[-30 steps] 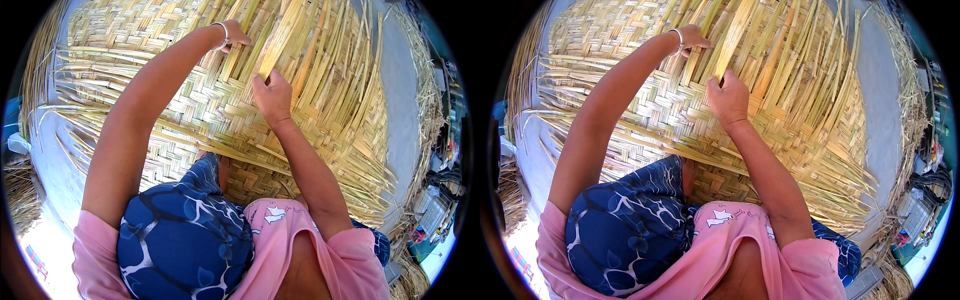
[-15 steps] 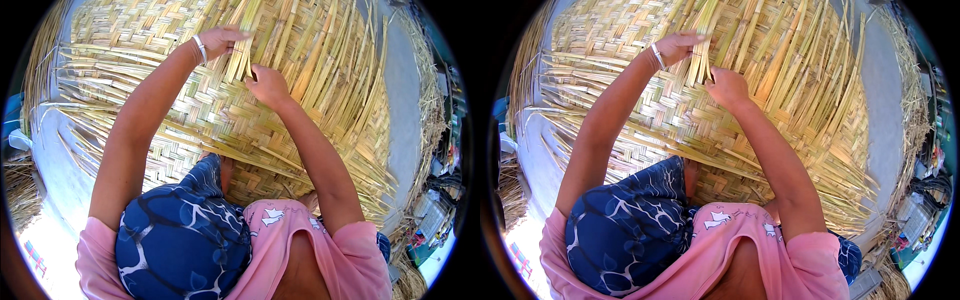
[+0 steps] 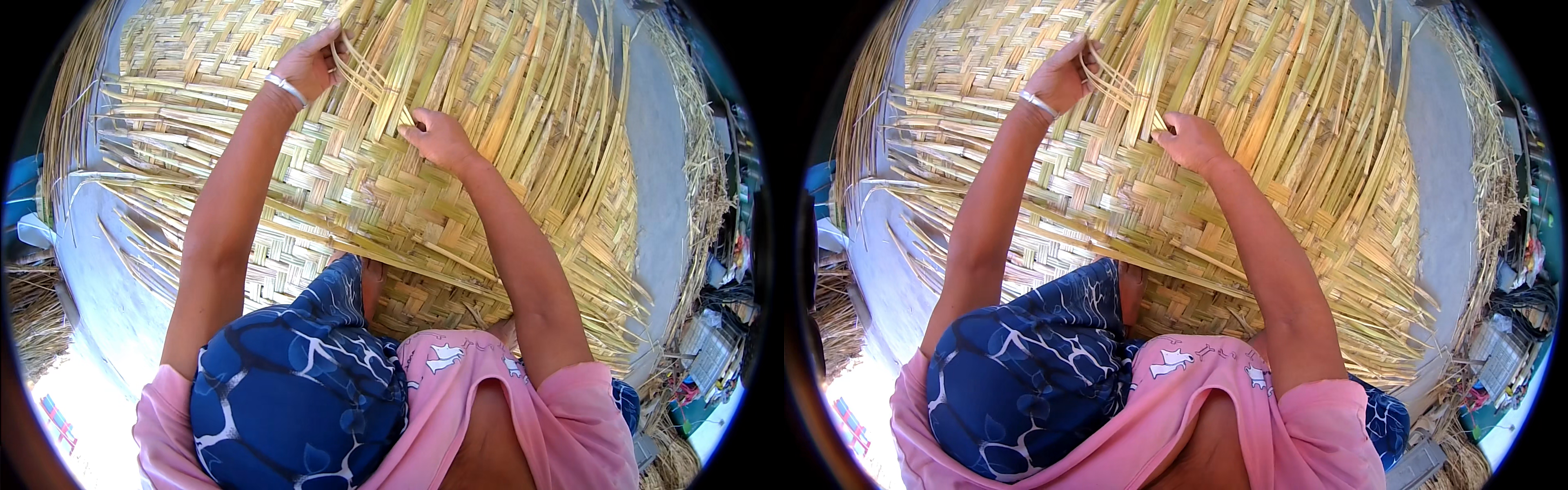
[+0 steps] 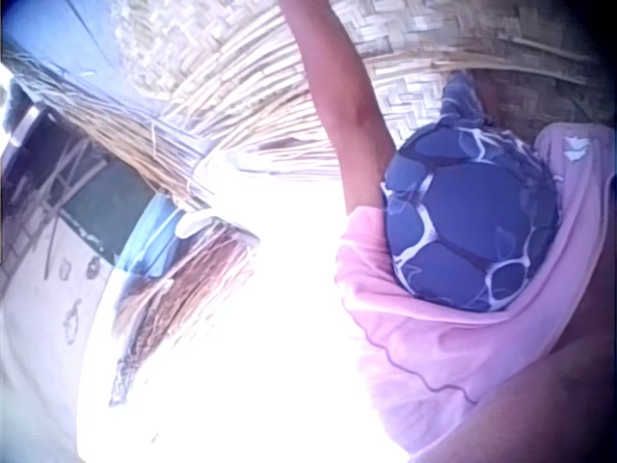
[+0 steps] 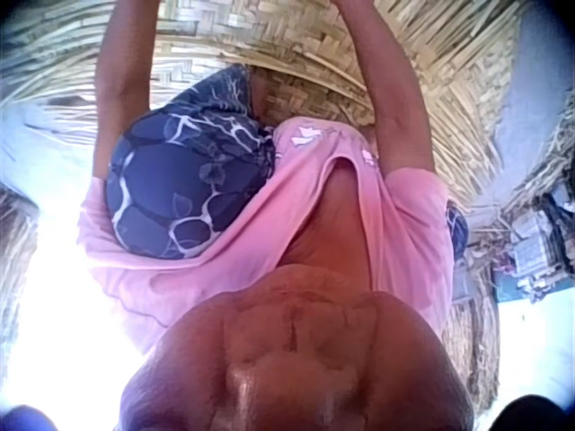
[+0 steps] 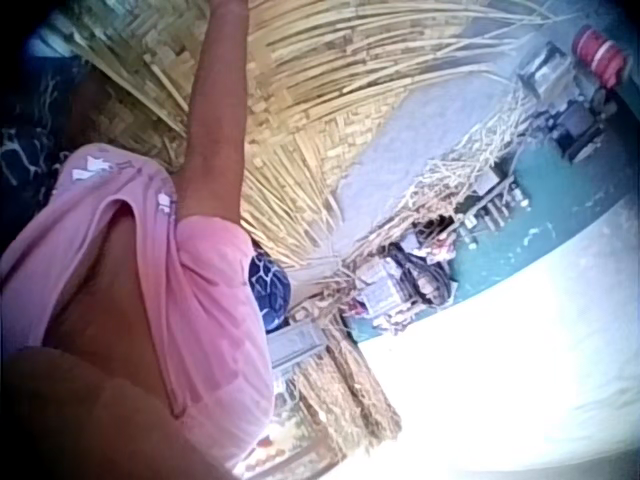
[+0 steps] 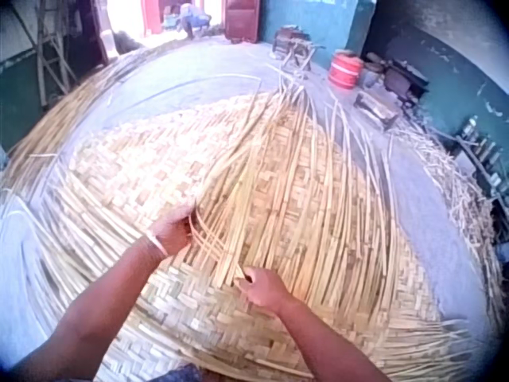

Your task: The person weaves a large flat mat or basket base using dried palm leaves. They sit on the floor and interlace the leaves by hand, periodically picking up new strips and integrating them into the existing pattern.

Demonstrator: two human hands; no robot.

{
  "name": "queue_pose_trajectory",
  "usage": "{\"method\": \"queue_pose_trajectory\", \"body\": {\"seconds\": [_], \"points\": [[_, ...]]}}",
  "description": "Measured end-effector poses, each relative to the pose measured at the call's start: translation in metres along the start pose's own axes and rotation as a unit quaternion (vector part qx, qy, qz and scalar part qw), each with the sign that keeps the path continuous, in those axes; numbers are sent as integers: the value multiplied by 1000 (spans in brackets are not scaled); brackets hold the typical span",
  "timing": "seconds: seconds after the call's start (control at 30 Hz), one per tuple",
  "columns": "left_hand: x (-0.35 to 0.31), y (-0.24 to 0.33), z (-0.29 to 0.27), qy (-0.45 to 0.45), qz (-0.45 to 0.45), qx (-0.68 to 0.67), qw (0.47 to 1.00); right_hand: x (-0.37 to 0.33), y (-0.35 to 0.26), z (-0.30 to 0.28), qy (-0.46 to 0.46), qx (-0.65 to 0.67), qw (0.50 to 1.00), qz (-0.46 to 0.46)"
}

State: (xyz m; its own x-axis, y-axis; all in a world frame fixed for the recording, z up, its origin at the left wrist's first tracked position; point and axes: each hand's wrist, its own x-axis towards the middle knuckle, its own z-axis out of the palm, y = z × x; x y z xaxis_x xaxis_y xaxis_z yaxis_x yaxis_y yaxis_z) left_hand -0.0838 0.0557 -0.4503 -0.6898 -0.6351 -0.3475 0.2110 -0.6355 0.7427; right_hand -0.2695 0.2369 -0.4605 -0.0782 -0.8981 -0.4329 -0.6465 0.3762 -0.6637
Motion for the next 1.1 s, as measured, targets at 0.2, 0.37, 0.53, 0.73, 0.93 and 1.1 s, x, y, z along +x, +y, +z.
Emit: {"method": "queue_pose_trajectory", "body": {"seconds": [0.2, 0.37, 0.53, 0.73, 0.93, 1.1], "points": [[-45, 31, -31, 3, 135, -153, 979, 1, 20, 16, 34, 64, 997, 2], [-94, 100, -115, -18, 204, -237, 950, -1, 12, 17, 58, 4, 998, -3], [-75, 83, -125, 209, 155, -116, 959, -2, 11, 20, 69, 71, 995, 18], [-33, -19, -57, 204, -53, -50, 976, -6, -10, 23, 99, -90, 991, 4], [-51, -31, -37, 281, -71, 80, 954, -9, -20, 26, 114, -246, 961, -61], [-61, -22, -57, 354, -22, 25, 935, -15, -43, 18, 105, -255, 958, -80]]}}
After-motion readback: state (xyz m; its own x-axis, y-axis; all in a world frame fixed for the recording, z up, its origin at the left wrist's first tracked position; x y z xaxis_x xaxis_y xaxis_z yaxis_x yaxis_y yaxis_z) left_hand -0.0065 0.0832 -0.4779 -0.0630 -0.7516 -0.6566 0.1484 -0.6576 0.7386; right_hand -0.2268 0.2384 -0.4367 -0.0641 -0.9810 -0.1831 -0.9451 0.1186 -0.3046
